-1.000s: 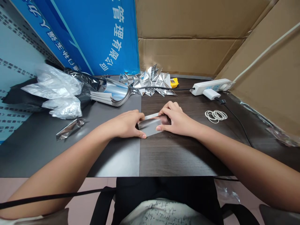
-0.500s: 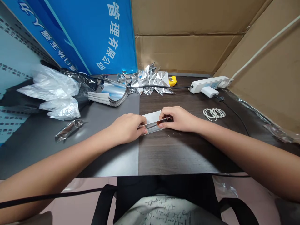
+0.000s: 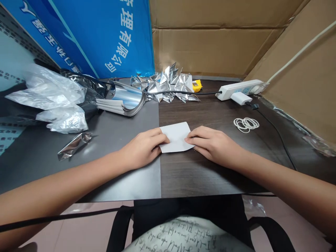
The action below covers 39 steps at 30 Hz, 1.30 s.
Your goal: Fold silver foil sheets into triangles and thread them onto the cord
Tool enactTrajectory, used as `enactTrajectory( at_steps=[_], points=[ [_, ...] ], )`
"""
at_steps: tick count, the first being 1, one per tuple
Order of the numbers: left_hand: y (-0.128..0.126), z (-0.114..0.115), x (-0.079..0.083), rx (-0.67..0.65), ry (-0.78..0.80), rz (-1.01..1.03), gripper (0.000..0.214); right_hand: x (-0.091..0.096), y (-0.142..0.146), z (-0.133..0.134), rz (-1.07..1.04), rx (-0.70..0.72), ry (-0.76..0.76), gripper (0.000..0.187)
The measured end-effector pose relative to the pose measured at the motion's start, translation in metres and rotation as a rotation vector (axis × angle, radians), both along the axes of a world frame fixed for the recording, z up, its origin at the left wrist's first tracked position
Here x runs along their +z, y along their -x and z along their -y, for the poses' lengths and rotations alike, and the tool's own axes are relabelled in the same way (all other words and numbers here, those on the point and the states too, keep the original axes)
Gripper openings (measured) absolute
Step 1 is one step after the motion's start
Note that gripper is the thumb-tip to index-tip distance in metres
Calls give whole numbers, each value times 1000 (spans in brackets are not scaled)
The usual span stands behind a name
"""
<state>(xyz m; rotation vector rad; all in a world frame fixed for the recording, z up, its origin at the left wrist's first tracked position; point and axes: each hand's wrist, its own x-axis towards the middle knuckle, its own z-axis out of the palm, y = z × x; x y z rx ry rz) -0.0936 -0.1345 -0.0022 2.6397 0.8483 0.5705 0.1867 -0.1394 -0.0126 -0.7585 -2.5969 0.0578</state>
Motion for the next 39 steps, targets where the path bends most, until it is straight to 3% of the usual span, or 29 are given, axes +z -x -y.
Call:
enactTrajectory(
  at_steps=[7,10,13,17,23,27,39],
  points=[
    [15,-14,2,-304,-73,-67,28,8,1,-8,132,57,-12,38],
    [17,-16,-1,-297,-116,-75,32,12,10,-10,134,22,23,41],
    [17,-17,-5,-263,-129,-101,34,13,27,-3,149,-105,26,43],
    [19,-19,-7,-262,-56,-73,36,7,48,10,171,-231,6,47],
    [24,-19,-6,-267,48,47,30,-3,58,14,175,-238,92,47],
    [26,-18,-6,-281,40,74,22,-2,60,13,167,-249,118,48],
    [29,-18,-5,-349,-84,21,24,0,74,18,219,-271,131,52]
  ],
)
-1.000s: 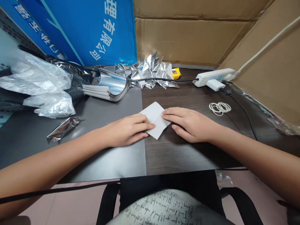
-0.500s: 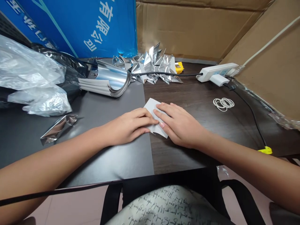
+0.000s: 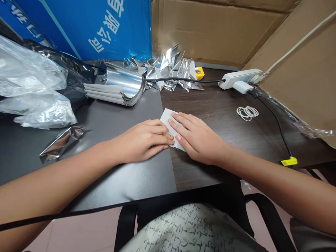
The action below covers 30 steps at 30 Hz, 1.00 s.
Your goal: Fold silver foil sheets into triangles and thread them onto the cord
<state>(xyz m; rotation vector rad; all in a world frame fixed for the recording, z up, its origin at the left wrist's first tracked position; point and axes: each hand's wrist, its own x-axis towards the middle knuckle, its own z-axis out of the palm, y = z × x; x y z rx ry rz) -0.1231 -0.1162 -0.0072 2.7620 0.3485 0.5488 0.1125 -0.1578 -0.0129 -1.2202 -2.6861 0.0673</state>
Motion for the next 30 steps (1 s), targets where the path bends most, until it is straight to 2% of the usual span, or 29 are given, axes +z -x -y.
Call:
enactTrajectory(
  at_steps=[14,19,30],
  points=[
    [2,-2,1,-39,-22,-99,27,-4,1,3,-10,-50,86,55],
    [3,-2,3,-27,-83,-129,27,-3,2,3,21,-43,89,58],
    [1,-1,3,1,-78,-172,30,-4,1,3,8,-39,78,57]
  ],
)
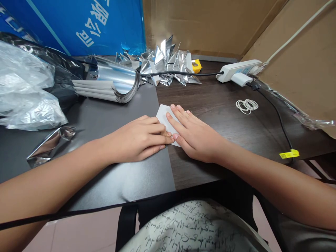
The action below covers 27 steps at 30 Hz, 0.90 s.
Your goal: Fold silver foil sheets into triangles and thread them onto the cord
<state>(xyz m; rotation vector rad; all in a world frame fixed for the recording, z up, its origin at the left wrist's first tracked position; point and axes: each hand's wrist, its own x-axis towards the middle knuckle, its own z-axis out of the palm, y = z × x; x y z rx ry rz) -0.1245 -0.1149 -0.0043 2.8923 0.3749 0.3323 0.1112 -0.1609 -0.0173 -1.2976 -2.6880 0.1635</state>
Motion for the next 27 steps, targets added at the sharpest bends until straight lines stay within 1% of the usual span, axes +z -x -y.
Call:
enactTrajectory(
  at_steps=[6,14,19,23,25,27],
  points=[
    [0,1,2,-12,-21,5,32,0,2,1,32,0,-23,58],
    [-1,5,7,-19,-47,-9,30,-2,1,-1,12,-11,-35,59],
    [-1,6,6,-23,-57,-9,30,-3,-3,-9,29,-19,4,61],
    [-2,8,6,-13,-50,-3,29,3,-8,-17,46,-53,23,61],
    [-2,8,7,-2,-34,-8,29,8,-7,-15,21,-18,-24,61],
    [-3,9,7,5,-18,-18,28,10,-4,-10,-30,62,-87,62]
  ],
)
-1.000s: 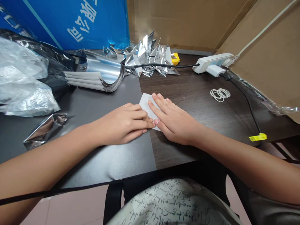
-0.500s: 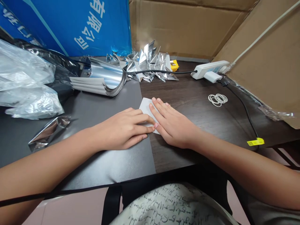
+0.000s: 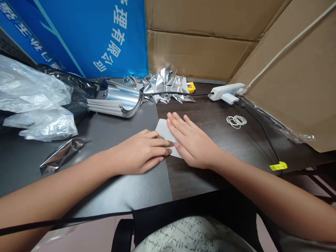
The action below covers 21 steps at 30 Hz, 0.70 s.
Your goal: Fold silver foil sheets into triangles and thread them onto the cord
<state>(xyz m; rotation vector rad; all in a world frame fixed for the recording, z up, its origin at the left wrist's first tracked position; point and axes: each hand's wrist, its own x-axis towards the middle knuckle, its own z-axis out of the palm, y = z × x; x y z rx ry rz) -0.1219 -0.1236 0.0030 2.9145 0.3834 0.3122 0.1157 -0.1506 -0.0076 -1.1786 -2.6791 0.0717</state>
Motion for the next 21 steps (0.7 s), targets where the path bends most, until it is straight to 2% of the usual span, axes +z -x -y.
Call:
enactTrajectory(
  at_steps=[4,7,12,17,21],
  points=[
    [0,1,1,-7,6,0,25,-5,6,9,-29,126,87,62],
    [0,0,2,-13,12,-5,24,-10,6,8,-39,122,138,64],
    [-1,0,4,8,41,-34,21,-14,0,-4,-47,75,136,63],
    [-1,1,5,20,58,-63,23,-17,-9,-33,-1,59,174,67],
    [0,1,4,19,50,-55,24,-21,-11,-69,61,-73,173,73]
  ],
)
